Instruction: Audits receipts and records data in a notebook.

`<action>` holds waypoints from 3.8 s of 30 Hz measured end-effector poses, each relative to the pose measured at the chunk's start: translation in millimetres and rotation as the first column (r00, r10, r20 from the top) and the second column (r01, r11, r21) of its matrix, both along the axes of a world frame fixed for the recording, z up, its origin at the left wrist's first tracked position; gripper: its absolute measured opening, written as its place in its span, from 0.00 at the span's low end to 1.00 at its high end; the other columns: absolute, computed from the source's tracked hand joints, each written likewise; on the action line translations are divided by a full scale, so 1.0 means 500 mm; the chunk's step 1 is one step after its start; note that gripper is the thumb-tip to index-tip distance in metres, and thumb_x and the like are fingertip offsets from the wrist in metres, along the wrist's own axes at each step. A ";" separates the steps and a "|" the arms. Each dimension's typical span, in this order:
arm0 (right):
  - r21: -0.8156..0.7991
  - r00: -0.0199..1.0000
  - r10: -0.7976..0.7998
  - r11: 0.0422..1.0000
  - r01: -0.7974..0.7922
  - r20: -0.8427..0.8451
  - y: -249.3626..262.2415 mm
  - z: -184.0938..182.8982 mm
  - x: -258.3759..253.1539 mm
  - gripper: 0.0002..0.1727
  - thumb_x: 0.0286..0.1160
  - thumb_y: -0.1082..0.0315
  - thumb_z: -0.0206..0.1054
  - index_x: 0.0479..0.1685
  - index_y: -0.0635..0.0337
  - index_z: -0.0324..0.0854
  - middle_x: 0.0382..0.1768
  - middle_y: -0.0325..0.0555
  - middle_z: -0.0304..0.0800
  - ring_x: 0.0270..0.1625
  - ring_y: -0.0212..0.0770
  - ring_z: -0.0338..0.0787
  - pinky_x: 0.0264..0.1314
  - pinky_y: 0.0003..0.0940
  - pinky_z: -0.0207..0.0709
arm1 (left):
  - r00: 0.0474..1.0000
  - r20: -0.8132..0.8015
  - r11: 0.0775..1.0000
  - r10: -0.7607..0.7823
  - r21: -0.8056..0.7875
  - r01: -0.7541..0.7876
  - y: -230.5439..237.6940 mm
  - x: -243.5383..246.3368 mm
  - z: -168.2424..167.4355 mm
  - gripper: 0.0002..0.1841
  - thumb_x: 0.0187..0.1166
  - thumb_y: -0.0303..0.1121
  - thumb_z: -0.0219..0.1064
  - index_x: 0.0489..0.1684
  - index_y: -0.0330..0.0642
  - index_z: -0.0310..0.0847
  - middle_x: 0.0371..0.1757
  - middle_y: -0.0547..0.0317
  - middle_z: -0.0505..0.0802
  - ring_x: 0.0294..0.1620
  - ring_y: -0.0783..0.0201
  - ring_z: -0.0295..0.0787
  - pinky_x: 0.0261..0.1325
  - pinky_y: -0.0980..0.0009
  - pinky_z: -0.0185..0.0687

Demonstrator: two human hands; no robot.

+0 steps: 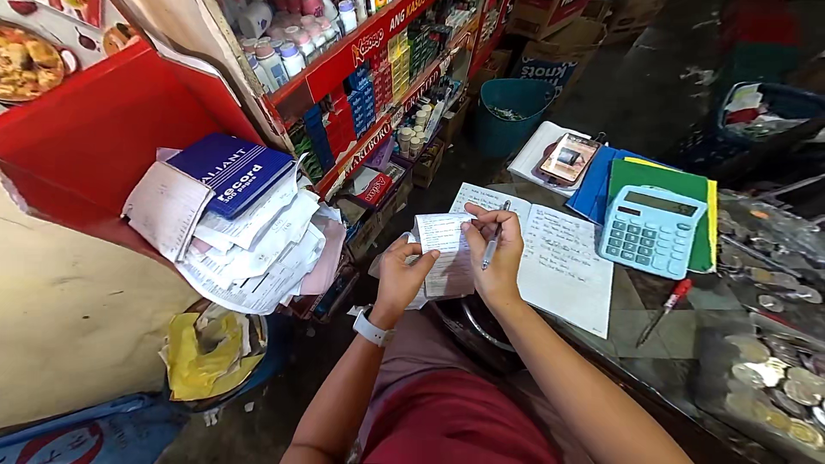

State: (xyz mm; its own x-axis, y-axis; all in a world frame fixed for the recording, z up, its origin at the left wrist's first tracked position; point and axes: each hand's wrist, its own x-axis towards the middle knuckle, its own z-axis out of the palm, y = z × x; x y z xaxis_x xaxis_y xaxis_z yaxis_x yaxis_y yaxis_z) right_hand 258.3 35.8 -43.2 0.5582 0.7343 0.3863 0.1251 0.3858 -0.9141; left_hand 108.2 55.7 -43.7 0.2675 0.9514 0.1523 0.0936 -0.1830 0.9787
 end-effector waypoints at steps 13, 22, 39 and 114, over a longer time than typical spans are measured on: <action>-0.023 0.999 0.004 1.000 -0.005 -0.045 -0.012 -0.014 0.006 0.12 0.70 0.83 0.65 0.46 0.62 0.70 0.58 0.48 0.91 0.51 0.28 0.91 0.54 0.22 0.83 | 0.997 -0.062 0.999 -0.050 -0.019 0.049 0.005 -0.005 -0.004 0.07 0.73 0.31 0.72 0.29 0.36 0.91 0.39 0.60 0.89 0.46 0.76 0.83 0.53 0.77 0.78; -0.039 0.998 -0.007 0.999 0.004 -0.060 -0.022 -0.021 0.016 0.12 0.69 0.82 0.65 0.45 0.62 0.70 0.57 0.48 0.91 0.51 0.28 0.91 0.53 0.22 0.83 | 0.992 -0.094 0.996 -0.083 -0.021 0.081 0.003 -0.009 -0.009 0.08 0.74 0.31 0.73 0.30 0.36 0.91 0.39 0.59 0.89 0.46 0.76 0.82 0.53 0.77 0.76; -0.042 0.999 -0.011 0.999 0.009 -0.042 -0.027 -0.030 0.015 0.11 0.70 0.82 0.65 0.47 0.63 0.71 0.55 0.47 0.92 0.46 0.27 0.91 0.50 0.22 0.83 | 0.990 -0.109 0.996 -0.086 -0.047 0.082 0.003 -0.015 -0.018 0.07 0.73 0.31 0.73 0.29 0.37 0.91 0.37 0.62 0.87 0.43 0.77 0.81 0.51 0.77 0.76; -0.159 0.846 0.456 0.846 -0.508 -0.278 -0.171 0.071 0.145 0.22 0.88 0.64 0.43 0.61 0.56 0.84 0.46 0.40 0.98 0.36 0.36 0.96 0.40 0.30 0.92 | 0.983 0.099 0.924 -0.157 0.367 0.111 -0.027 -0.048 -0.042 0.07 0.74 0.28 0.69 0.30 0.32 0.89 0.40 0.58 0.87 0.49 0.74 0.82 0.56 0.78 0.80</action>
